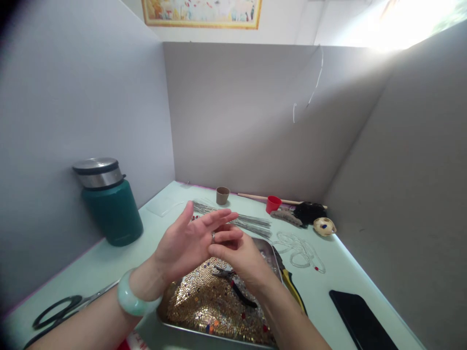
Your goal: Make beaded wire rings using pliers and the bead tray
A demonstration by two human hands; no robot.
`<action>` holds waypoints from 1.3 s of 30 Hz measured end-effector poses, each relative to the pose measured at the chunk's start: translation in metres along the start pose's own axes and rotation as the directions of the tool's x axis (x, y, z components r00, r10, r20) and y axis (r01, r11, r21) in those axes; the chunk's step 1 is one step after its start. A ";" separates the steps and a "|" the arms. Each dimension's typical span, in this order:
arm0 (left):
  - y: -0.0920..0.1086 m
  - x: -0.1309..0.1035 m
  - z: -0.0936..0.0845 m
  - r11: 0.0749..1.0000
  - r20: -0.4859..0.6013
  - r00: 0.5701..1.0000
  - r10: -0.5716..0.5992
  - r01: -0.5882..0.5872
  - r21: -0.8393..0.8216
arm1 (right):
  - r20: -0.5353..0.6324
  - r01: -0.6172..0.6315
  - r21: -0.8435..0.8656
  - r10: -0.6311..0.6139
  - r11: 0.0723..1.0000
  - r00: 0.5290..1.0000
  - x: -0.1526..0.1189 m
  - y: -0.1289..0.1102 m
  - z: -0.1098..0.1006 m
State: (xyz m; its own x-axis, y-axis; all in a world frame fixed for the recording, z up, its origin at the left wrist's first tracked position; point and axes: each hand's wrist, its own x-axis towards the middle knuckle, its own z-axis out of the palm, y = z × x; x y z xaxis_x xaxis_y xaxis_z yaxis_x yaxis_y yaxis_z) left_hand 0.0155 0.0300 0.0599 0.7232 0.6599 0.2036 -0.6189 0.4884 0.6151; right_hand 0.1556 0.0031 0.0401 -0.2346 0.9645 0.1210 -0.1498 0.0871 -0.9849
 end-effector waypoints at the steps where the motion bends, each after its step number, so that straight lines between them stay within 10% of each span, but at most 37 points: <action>1: 0.000 0.000 0.000 1.000 0.002 1.000 -0.001 0.001 -0.012 | -0.004 -0.001 0.007 0.001 1.000 1.000 0.000 0.001 -0.001; 16: 0.001 0.000 0.002 0.999 0.010 1.000 -0.008 0.009 -0.049 | -0.139 0.009 -0.012 -0.011 1.000 0.990 0.001 0.006 -0.014; 39: 0.000 0.001 0.002 0.998 -0.003 1.000 -0.017 0.017 -0.061 | 0.022 -0.051 0.055 0.050 0.997 0.999 0.003 0.009 -0.012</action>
State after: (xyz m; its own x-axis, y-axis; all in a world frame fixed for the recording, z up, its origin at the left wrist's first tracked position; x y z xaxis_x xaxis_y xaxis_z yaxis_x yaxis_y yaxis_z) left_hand 0.0171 0.0293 0.0615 0.7328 0.6532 0.1907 -0.6241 0.5335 0.5709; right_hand 0.1647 0.0095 0.0306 -0.2630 0.9619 0.0745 -0.1900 0.0241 -0.9815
